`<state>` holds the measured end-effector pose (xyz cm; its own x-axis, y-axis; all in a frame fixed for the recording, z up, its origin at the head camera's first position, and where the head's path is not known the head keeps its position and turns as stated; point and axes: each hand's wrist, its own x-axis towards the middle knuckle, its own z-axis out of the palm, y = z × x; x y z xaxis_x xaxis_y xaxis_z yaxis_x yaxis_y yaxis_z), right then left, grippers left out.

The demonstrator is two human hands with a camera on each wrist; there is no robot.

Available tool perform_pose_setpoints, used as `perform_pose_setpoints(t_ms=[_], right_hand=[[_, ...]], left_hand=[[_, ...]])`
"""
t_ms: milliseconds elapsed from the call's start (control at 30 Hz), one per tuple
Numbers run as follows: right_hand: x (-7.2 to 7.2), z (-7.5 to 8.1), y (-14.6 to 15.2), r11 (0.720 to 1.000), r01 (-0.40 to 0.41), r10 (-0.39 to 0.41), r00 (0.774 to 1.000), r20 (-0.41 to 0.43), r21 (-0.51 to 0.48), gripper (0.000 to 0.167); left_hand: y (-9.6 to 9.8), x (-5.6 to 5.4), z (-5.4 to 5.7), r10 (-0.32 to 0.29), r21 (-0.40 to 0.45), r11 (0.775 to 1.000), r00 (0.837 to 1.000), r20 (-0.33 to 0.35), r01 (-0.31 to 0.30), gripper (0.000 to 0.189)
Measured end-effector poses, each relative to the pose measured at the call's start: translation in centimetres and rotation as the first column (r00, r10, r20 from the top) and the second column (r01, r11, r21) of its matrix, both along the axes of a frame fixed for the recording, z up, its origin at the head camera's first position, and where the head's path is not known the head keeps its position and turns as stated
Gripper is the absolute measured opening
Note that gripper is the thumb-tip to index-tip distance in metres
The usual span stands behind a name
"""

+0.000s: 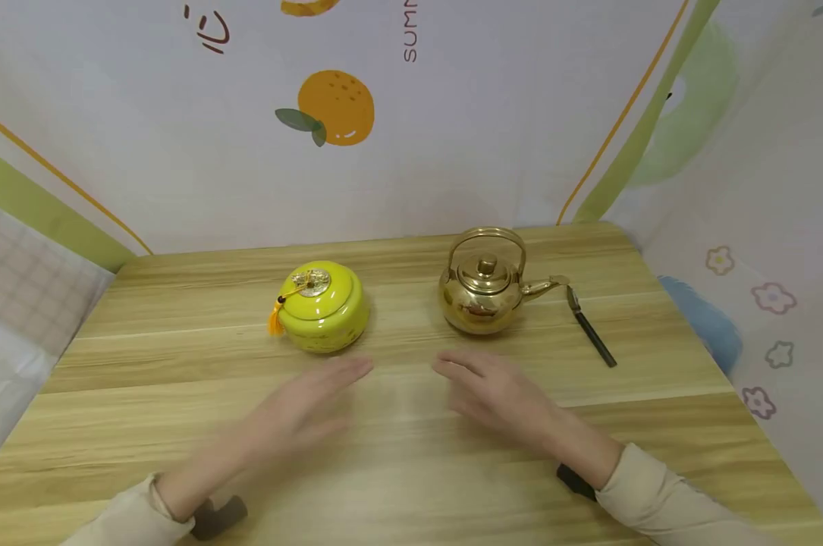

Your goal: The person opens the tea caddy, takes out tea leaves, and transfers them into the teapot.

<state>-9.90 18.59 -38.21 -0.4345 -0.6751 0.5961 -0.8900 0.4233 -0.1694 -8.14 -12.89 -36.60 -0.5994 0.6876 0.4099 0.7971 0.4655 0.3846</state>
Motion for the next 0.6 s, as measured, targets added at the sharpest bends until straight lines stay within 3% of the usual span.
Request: perform_pose_setpoints(t_ms=[100, 167, 200, 267, 333, 433, 533, 600], right_hand=[[-0.2, -0.1, 0.4, 0.986, 0.096, -0.077, 0.988, 0.136, -0.136, 0.035], [-0.4, -0.2, 0.9, 0.95, 0.209, -0.139, 0.948, 0.285, -0.231, 0.029], [-0.6, -0.2, 1.2, 0.922, 0.274, -0.162, 0.915, 0.369, -0.275, 0.028], [-1.0, -0.2, 1.9, 0.841, 0.413, -0.181, 0.824, 0.537, -0.35, 0.026], [-1.4, -0.1, 2.5, 0.736, 0.549, -0.159, 0.709, 0.687, -0.395, 0.026], [-2.3, -0.1, 3.5, 0.559, 0.705, -0.014, 0.535, 0.845, -0.436, 0.029], [-3.2, -0.1, 4.1, 0.397, 0.801, 0.178, 0.412, 0.894, -0.448, 0.027], [-3.9, 0.0, 4.3, 0.314, 0.849, 0.278, 0.346, 0.896, -0.425, 0.027]], left_hand=[[1.2, -0.2, -0.1, 0.058, 0.136, 0.988, 0.991, 0.118, -0.074, 0.051], [2.3, -0.6, -0.2, 0.083, 0.218, 0.967, 0.973, 0.214, -0.13, 0.046], [2.9, -0.8, -0.2, 0.091, 0.252, 0.954, 0.959, 0.268, -0.161, 0.043], [4.0, -1.2, -0.3, 0.082, 0.327, 0.921, 0.924, 0.374, -0.214, 0.04], [5.2, -1.8, -0.2, 0.062, 0.391, 0.88, 0.883, 0.466, -0.269, 0.037], [7.0, -2.8, -0.2, 0.026, 0.473, 0.811, 0.83, 0.557, -0.343, 0.034], [8.9, -3.9, -0.2, 0.021, 0.515, 0.759, 0.807, 0.591, -0.397, 0.032], [10.1, -4.6, -0.2, 0.016, 0.536, 0.732, 0.797, 0.604, -0.421, 0.033]])
